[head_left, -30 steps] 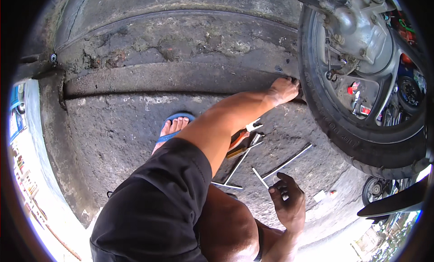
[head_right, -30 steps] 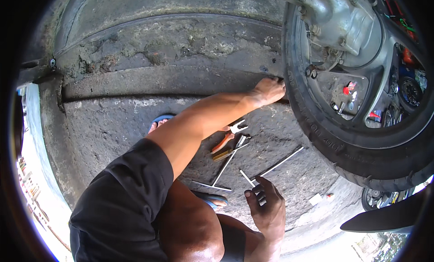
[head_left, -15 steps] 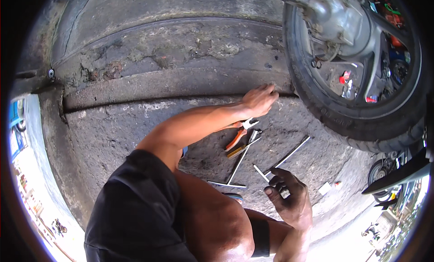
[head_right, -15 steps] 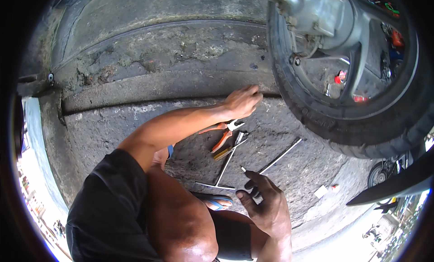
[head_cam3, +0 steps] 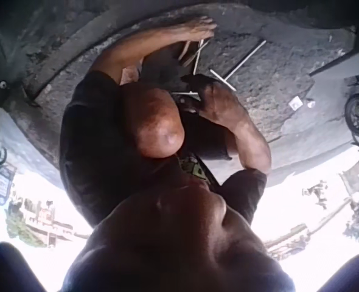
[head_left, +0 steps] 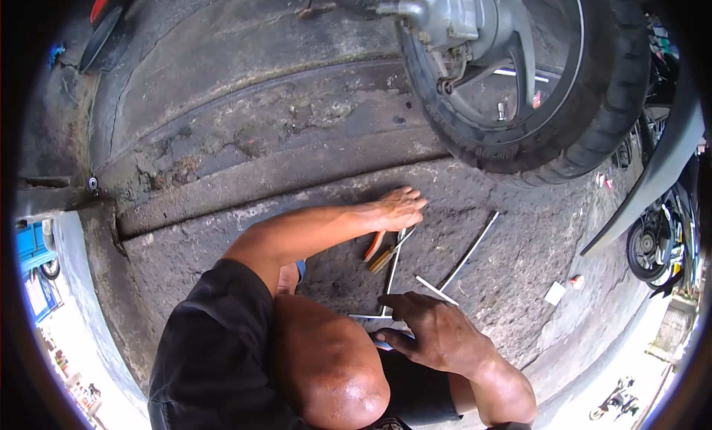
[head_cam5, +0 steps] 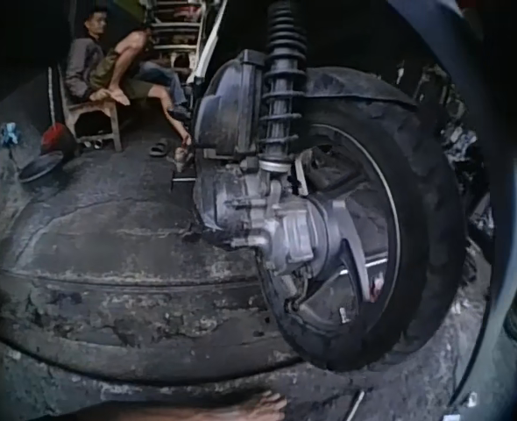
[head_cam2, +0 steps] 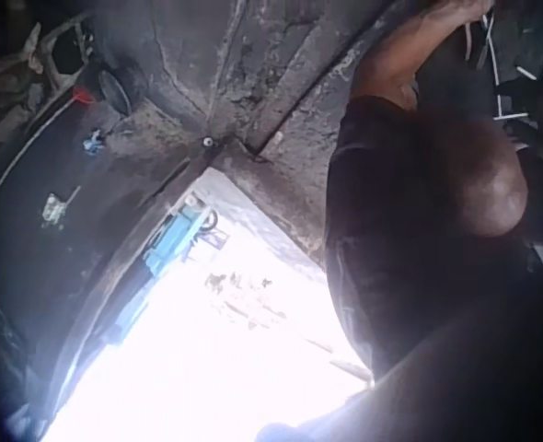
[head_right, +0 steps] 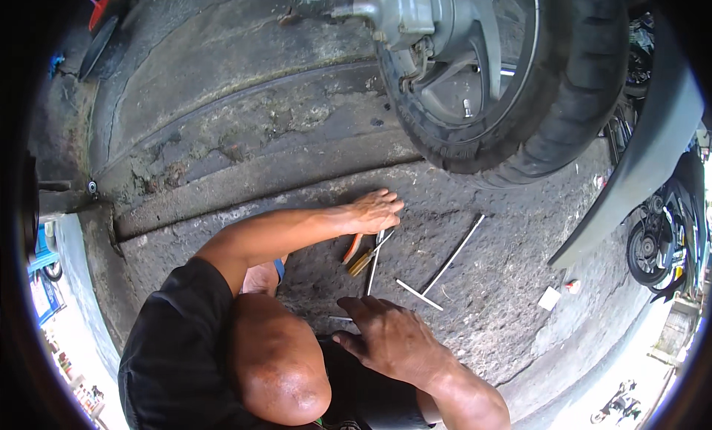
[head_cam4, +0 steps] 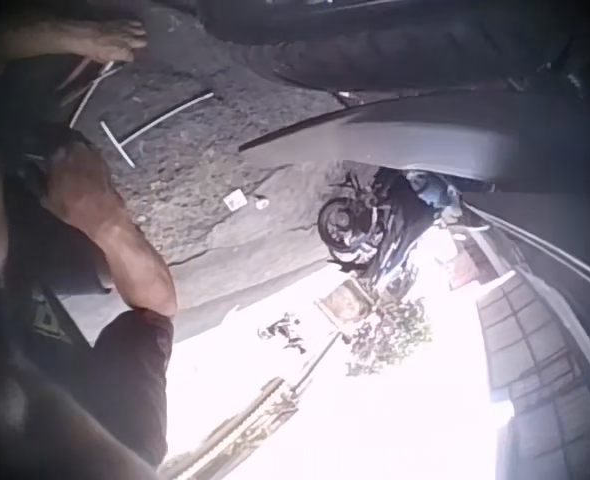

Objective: Adjusting the rear assembly and brake components of a motorcycle using hand tools.

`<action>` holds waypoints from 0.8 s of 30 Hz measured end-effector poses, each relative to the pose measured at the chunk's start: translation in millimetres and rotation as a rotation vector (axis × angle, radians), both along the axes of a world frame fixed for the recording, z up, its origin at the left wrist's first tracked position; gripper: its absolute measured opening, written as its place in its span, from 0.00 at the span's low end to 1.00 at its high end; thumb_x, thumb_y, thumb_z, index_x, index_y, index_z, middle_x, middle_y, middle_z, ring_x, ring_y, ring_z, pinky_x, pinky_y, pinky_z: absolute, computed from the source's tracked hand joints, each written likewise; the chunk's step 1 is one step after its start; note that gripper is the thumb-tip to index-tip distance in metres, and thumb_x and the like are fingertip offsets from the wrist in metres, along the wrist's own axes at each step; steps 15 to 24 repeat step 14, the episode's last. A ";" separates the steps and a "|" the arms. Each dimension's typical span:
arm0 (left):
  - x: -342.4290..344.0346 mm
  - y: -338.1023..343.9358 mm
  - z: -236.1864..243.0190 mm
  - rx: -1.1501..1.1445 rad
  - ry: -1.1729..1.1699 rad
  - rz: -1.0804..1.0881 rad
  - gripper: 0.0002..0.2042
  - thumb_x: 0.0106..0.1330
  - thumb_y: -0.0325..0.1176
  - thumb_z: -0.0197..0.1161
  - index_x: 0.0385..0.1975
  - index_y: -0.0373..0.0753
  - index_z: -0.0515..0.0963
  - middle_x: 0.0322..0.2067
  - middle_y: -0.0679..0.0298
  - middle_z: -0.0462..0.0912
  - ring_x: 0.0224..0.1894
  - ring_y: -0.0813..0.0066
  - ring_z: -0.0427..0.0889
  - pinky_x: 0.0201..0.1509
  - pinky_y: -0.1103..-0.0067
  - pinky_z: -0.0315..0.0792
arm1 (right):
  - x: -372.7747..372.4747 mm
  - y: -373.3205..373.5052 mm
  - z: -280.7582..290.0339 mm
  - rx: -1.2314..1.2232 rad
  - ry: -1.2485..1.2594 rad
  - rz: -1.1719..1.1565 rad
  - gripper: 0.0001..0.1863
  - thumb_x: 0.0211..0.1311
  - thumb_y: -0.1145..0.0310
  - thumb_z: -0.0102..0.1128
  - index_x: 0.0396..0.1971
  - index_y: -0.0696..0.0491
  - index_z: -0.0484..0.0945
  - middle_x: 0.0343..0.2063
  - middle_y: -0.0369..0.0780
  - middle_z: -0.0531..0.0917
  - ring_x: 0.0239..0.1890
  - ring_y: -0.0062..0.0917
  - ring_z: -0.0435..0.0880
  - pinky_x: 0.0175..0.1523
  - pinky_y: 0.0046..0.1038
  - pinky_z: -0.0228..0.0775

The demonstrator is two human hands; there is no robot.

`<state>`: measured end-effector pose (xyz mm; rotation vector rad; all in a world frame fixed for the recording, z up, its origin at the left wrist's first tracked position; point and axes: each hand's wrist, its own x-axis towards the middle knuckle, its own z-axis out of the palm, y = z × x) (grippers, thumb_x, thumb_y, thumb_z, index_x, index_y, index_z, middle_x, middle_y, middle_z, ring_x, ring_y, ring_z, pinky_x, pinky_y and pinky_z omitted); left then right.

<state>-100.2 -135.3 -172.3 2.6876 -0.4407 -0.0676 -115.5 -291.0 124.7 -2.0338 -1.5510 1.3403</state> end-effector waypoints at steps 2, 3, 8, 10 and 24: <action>5.3 -2.2 -5.1 0.016 -0.037 -0.072 0.08 0.60 0.38 0.58 0.27 0.44 0.82 0.41 0.62 0.76 0.51 0.64 0.72 0.55 0.66 0.65 | 3.4 -2.5 2.0 0.027 -0.027 -0.054 0.26 0.61 0.56 0.65 0.53 0.57 0.75 0.41 0.50 0.83 0.41 0.42 0.85 0.46 0.40 0.77; 6.8 2.5 -7.1 0.034 -0.079 -0.130 0.07 0.57 0.40 0.61 0.27 0.45 0.82 0.40 0.63 0.76 0.51 0.63 0.73 0.55 0.66 0.65 | 6.0 -1.4 1.5 0.039 -0.035 -0.048 0.26 0.61 0.56 0.65 0.53 0.57 0.75 0.41 0.50 0.83 0.41 0.42 0.85 0.46 0.40 0.77; 13.9 13.8 -9.8 0.133 -0.118 -0.292 0.10 0.52 0.42 0.65 0.29 0.45 0.80 0.39 0.64 0.76 0.50 0.63 0.73 0.53 0.65 0.66 | 16.4 8.3 -3.6 0.014 0.007 -0.150 0.25 0.58 0.61 0.69 0.53 0.57 0.76 0.38 0.49 0.84 0.36 0.40 0.86 0.43 0.37 0.77; 13.0 17.3 -13.6 0.086 -0.211 -0.356 0.11 0.51 0.42 0.66 0.31 0.46 0.79 0.39 0.65 0.76 0.49 0.63 0.74 0.52 0.66 0.67 | 18.2 11.7 -8.7 0.001 0.000 -0.154 0.25 0.58 0.60 0.68 0.52 0.58 0.75 0.38 0.49 0.83 0.38 0.42 0.85 0.43 0.39 0.77; 20.4 11.0 -30.3 0.125 -0.207 -0.326 0.17 0.45 0.44 0.70 0.34 0.45 0.79 0.40 0.64 0.75 0.49 0.65 0.74 0.52 0.68 0.67 | 26.1 27.6 -16.4 -0.124 0.007 -0.161 0.24 0.59 0.59 0.67 0.52 0.56 0.75 0.40 0.51 0.83 0.41 0.46 0.84 0.45 0.41 0.77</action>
